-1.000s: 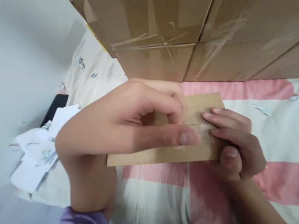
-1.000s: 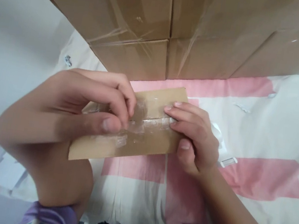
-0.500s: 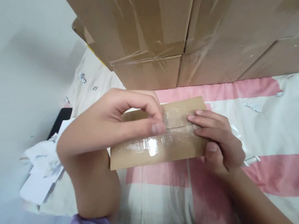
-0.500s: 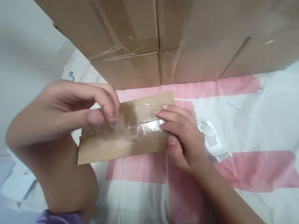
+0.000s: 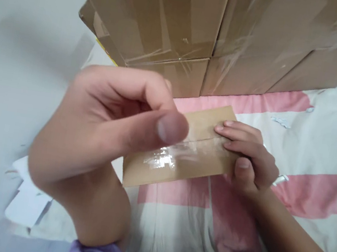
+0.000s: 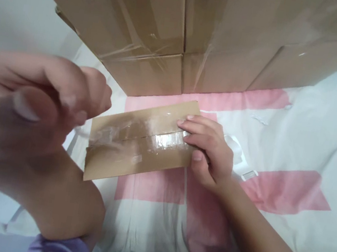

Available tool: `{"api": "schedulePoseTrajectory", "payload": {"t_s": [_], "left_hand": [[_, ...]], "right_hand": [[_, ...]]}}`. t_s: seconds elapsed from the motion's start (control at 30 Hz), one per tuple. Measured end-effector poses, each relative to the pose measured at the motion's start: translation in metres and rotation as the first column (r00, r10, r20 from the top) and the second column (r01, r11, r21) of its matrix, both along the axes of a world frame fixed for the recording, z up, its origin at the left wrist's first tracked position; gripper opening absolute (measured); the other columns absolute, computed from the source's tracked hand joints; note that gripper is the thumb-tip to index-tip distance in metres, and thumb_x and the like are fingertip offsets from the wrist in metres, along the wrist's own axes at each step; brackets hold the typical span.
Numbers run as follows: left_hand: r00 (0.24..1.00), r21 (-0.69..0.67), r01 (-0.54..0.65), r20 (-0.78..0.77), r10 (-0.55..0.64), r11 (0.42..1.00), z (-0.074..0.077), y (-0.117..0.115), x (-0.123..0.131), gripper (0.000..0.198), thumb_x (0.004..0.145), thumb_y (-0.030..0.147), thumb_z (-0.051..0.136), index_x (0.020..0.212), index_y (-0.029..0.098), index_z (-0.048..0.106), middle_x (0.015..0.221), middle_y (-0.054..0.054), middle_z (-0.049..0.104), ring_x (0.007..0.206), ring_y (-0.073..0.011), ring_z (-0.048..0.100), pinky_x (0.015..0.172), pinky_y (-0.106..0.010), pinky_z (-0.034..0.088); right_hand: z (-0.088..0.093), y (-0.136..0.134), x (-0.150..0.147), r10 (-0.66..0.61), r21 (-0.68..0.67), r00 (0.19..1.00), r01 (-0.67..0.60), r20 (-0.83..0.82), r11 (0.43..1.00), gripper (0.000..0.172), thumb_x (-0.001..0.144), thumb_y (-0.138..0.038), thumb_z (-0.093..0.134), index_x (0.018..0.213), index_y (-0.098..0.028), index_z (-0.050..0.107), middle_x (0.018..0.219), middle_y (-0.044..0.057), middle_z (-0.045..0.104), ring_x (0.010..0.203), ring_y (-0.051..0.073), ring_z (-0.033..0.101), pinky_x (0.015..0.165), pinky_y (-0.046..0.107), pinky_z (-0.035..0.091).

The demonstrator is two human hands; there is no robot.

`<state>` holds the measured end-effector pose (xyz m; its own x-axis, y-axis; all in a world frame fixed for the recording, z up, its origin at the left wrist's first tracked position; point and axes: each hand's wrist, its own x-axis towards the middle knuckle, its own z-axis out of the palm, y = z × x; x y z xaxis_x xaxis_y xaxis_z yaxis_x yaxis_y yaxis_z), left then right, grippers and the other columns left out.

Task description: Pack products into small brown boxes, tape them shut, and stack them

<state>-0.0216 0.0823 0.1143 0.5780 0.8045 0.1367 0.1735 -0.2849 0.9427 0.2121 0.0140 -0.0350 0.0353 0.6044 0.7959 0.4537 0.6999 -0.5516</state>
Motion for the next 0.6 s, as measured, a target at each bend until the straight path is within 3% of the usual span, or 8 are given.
{"api": "schedulePoseTrajectory", "payload": {"t_s": [0.1,0.2,0.33,0.43,0.53,0.6], "left_hand": [[0.974,-0.077,0.063,-0.215,-0.078,0.995,0.001,0.004,0.005,0.028,0.08,0.042,0.08,0.065,0.023,0.068,0.058,0.002,0.052,0.053,-0.0104,0.043,0.046,-0.026,0.03],[0.902,-0.111,0.007,-0.428,-0.054,0.994,-0.006,0.013,0.015,0.025,0.072,0.043,0.084,0.071,0.022,0.07,0.059,0.004,0.051,0.053,-0.0092,0.044,0.045,-0.022,0.031],[0.869,-0.095,0.0,-0.492,-0.047,0.995,-0.018,0.019,0.02,0.025,0.071,0.043,0.084,0.077,0.022,0.071,0.055,0.006,0.044,0.05,-0.0082,0.042,0.045,-0.021,0.032],[0.897,-0.112,0.02,-0.437,-0.068,0.993,-0.017,0.016,0.014,0.026,0.072,0.044,0.084,0.077,0.022,0.071,0.055,0.006,0.042,0.05,-0.0084,0.041,0.045,-0.022,0.031],[0.979,-0.178,0.127,-0.137,-0.152,0.976,-0.007,0.009,0.006,0.03,0.073,0.048,0.084,0.071,0.022,0.067,0.053,0.006,0.04,0.05,-0.0086,0.039,0.047,-0.023,0.033],[0.988,-0.206,0.156,0.016,-0.156,0.966,-0.001,0.006,0.004,0.032,0.074,0.046,0.084,0.067,0.022,0.064,0.052,0.006,0.041,0.049,-0.0081,0.037,0.046,-0.023,0.033]], "right_hand": [[0.001,-0.001,0.0,-0.007,-0.003,1.0,0.007,0.005,1.0,0.024,0.101,-0.032,0.047,0.111,-0.028,0.068,0.12,0.005,0.075,0.118,0.034,0.066,0.101,0.061,0.052],[0.002,-0.001,0.001,0.0,-0.016,1.0,0.0,0.025,1.0,0.022,0.101,-0.032,0.048,0.111,-0.028,0.067,0.119,0.006,0.075,0.119,0.033,0.065,0.102,0.06,0.052],[0.002,-0.002,0.003,0.021,-0.028,0.998,-0.02,0.061,0.999,0.022,0.1,-0.031,0.047,0.113,-0.028,0.065,0.12,0.006,0.075,0.12,0.032,0.064,0.101,0.059,0.052],[0.003,-0.003,0.004,0.029,-0.042,0.998,-0.026,0.061,0.999,0.022,0.1,-0.031,0.047,0.113,-0.028,0.065,0.121,0.007,0.075,0.121,0.032,0.063,0.102,0.059,0.051],[0.004,-0.004,0.005,0.028,-0.048,0.998,-0.026,0.051,0.999,0.022,0.1,-0.032,0.048,0.112,-0.026,0.066,0.121,0.008,0.074,0.121,0.032,0.063,0.103,0.058,0.05],[0.004,-0.003,0.005,0.031,-0.051,0.998,-0.028,0.052,0.998,0.021,0.1,-0.031,0.048,0.112,-0.027,0.065,0.121,0.008,0.075,0.121,0.032,0.063,0.103,0.058,0.05]]}}
